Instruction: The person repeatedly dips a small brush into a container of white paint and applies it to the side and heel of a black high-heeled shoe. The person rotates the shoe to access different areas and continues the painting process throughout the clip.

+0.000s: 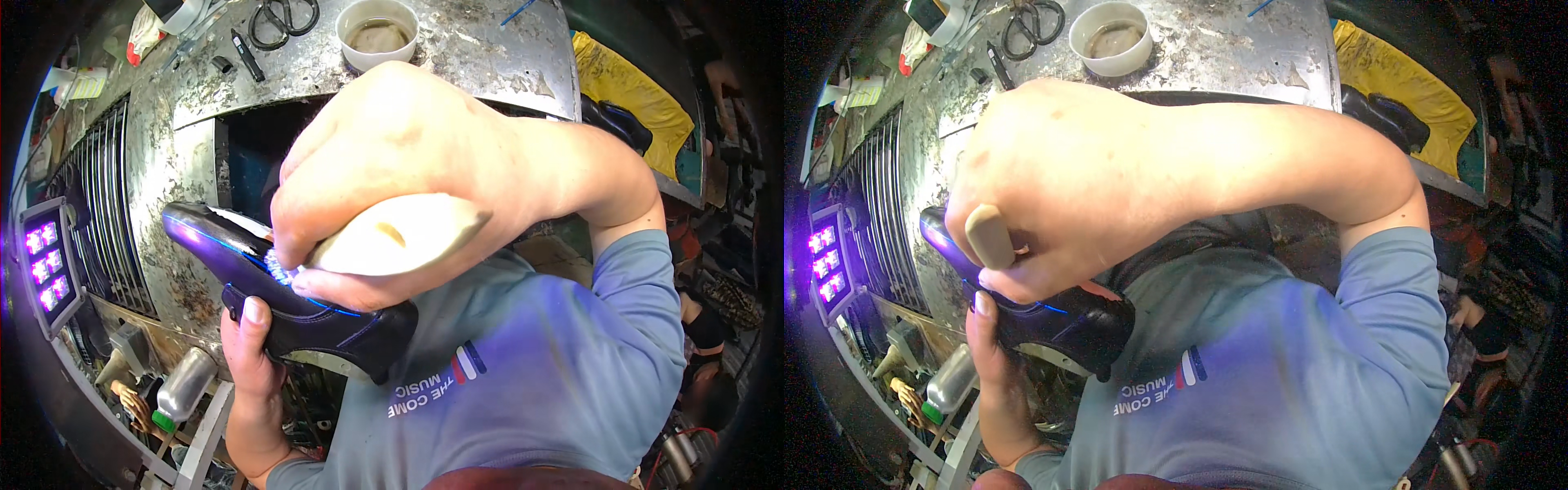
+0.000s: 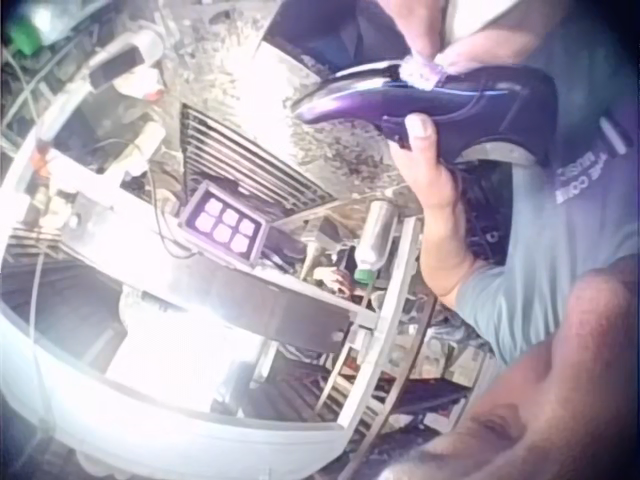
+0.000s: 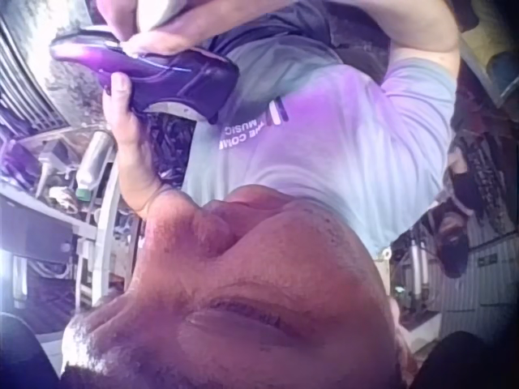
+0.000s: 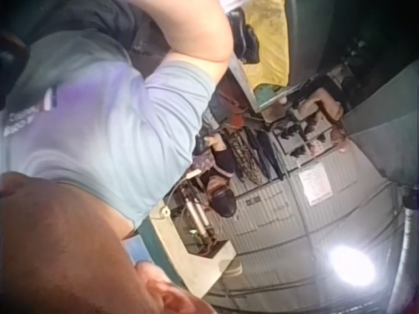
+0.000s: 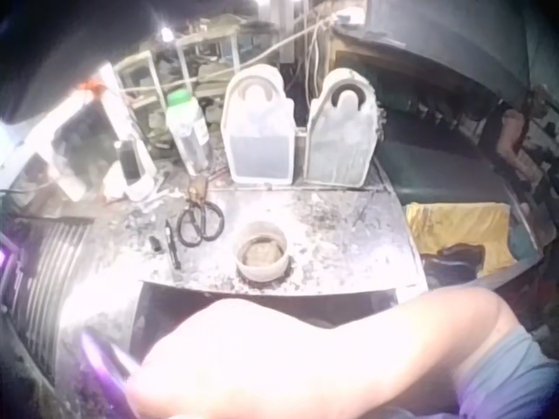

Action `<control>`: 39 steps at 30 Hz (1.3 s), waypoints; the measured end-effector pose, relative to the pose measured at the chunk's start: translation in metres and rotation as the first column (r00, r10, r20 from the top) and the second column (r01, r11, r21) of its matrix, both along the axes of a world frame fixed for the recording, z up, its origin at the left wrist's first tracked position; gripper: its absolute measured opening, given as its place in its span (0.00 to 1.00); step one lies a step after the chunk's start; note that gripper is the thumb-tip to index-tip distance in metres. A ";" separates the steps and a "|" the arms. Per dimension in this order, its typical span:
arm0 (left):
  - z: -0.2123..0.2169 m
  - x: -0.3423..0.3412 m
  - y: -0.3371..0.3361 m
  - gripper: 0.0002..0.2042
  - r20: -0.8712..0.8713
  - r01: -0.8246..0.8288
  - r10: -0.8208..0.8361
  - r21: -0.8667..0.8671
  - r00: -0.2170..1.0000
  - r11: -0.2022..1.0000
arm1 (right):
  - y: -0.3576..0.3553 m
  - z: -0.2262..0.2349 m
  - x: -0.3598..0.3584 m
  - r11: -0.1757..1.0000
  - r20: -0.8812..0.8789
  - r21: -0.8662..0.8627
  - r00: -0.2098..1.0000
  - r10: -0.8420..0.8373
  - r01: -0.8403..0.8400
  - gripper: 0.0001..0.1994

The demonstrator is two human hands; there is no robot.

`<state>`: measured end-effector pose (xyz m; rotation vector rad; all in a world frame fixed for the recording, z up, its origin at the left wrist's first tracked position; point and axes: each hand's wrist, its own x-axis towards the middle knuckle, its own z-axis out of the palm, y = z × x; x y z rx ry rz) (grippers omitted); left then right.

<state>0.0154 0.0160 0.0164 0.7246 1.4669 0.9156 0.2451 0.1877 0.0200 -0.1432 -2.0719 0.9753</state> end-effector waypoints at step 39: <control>-0.023 -0.022 -0.017 0.20 0.239 -0.199 0.193 0.002 0.952 0.980 | 0.001 0.017 0.017 0.958 0.092 -0.063 0.954 0.285 -0.280 0.10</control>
